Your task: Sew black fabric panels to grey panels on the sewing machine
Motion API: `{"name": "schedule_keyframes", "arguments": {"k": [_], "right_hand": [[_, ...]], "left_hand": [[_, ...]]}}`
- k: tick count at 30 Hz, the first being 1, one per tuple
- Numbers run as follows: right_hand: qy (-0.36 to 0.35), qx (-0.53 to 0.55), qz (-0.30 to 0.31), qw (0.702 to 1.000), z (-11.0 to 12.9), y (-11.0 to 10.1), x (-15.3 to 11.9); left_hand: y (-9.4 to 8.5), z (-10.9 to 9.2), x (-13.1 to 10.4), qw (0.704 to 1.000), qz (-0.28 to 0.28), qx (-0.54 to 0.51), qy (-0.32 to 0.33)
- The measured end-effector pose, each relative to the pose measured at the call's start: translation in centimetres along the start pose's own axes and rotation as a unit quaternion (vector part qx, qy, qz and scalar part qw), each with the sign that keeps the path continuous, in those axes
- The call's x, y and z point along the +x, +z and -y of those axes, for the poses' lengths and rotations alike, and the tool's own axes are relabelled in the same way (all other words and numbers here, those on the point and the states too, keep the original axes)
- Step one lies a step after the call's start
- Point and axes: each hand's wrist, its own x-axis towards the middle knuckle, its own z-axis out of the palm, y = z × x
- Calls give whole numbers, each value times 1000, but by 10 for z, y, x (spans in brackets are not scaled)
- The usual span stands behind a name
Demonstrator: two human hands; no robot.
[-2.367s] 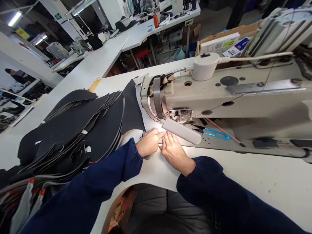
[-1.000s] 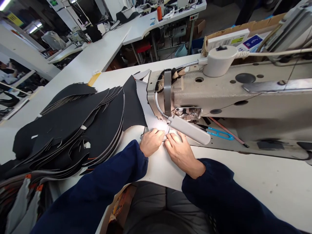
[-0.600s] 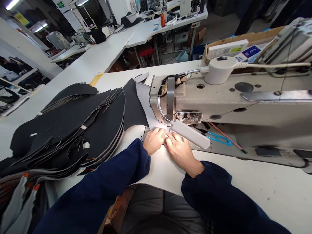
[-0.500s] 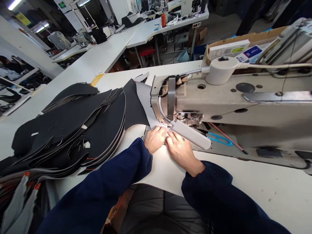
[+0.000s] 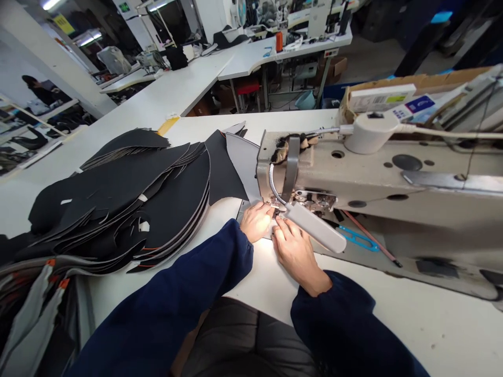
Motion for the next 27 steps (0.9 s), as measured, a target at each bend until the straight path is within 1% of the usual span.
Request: {"name": "schedule_keyframes", "arguments": {"k": [5,10,14,18,22,27], "right_hand": [[-37,-8,-19,999,-3,3,-1],[-69,-16,-45,996,-9,9,3],[-70,-10,-29,997,-8,11,6],[-65,17,-8,998,-7,9,9],[-70,39,9,997,-7,7,12],[-82,48,-2,995,-9,6,12]], "left_hand": [[4,0,-1,1000,-10,-24,14],[6,2,1,997,-48,-64,3],[13,5,1,994,-66,-83,1],[20,6,-1,990,-101,-100,-3],[23,8,-3,985,-122,-118,-10],[24,17,-1,981,-147,-129,3]]}}
